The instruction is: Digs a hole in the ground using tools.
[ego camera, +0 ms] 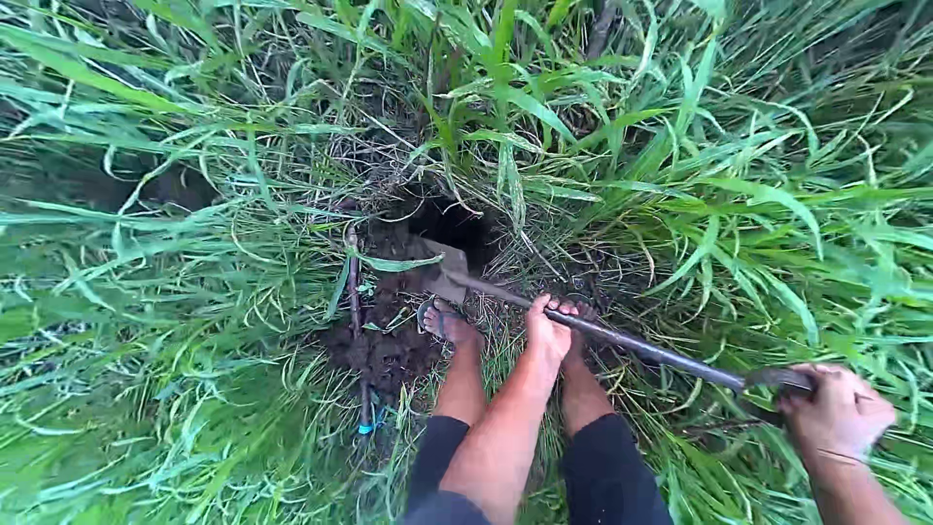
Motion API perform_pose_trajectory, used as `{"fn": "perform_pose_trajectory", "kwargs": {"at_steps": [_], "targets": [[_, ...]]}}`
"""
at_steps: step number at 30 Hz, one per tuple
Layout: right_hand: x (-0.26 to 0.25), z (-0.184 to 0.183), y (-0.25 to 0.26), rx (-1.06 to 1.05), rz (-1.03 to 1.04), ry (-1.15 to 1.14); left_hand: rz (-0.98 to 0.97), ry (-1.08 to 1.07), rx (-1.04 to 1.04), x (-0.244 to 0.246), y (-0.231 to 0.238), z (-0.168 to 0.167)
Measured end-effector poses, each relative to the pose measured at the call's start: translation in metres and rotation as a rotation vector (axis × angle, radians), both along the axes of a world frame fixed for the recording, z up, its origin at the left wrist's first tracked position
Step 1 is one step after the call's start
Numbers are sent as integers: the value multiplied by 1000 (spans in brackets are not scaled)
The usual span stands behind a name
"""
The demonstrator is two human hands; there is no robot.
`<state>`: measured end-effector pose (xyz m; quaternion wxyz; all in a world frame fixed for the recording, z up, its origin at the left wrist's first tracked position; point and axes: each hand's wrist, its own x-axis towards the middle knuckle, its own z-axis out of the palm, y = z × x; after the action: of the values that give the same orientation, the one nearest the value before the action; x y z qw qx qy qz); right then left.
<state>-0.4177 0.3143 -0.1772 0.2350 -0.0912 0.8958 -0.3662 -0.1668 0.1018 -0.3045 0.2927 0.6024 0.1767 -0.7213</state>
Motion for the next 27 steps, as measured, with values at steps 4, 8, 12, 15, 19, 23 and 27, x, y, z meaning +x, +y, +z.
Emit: {"fn": "perform_pose_trajectory", "kwargs": {"at_steps": [4,8,12,15,19,23,27], "targets": [[4,108,-45,-179,423,26,212,-100,-81,55,-5,125],[40,233,-70,-103,547,-229,190,-332,120,78,-11,198],[58,303,-80,-119,400,-677,12,-218,78,46,-31,202],[107,313,-106,-210,209,-788,-112,-187,82,25,-55,177],[188,288,-164,-240,113,-700,-405,-225,159,27,-91,111],[254,234,-215,-257,152,-637,-658,-251,203,59,-123,32],[271,182,-226,-263,186,-554,-732,-238,260,69,-141,-25]]}}
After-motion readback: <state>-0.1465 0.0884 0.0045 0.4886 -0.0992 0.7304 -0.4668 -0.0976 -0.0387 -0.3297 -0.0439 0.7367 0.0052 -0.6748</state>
